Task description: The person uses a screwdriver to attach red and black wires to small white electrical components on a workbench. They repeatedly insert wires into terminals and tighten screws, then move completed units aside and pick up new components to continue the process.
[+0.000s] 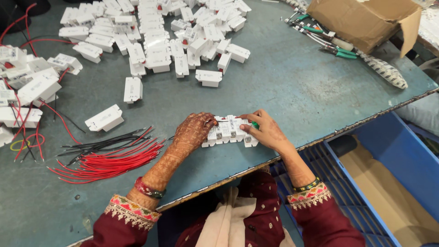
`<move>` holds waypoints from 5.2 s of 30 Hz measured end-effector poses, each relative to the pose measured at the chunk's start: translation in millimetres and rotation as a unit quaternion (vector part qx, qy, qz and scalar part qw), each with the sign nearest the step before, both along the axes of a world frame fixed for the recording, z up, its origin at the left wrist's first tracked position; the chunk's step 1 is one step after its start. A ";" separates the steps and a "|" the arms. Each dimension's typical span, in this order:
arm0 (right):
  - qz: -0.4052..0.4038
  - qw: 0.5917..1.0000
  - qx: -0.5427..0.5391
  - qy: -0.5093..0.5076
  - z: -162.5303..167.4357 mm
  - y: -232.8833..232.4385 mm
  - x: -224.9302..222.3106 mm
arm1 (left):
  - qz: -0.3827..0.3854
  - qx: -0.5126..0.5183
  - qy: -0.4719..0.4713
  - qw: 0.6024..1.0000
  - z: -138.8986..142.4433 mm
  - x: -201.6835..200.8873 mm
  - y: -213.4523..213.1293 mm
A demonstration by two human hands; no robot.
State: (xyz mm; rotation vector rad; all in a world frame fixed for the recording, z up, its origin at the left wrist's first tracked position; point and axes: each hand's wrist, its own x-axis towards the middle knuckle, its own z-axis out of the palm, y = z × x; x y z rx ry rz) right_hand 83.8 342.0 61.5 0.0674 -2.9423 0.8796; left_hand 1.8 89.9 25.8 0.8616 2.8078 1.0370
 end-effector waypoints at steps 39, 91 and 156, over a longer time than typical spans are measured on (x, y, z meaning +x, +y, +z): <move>0.167 0.653 -0.725 0.142 -5.3 -120.0 -106.7 | 0.025 0.028 0.009 0.999 0.4 -16.0 -103.5; 0.120 0.725 -0.624 0.266 -11.3 -150.5 -104.2 | 0.053 0.054 0.171 0.982 4.7 -18.3 -91.7; 0.041 0.739 -0.601 0.300 -7.0 -112.3 -89.5 | -0.001 0.070 0.086 0.994 -27.1 -7.9 -39.5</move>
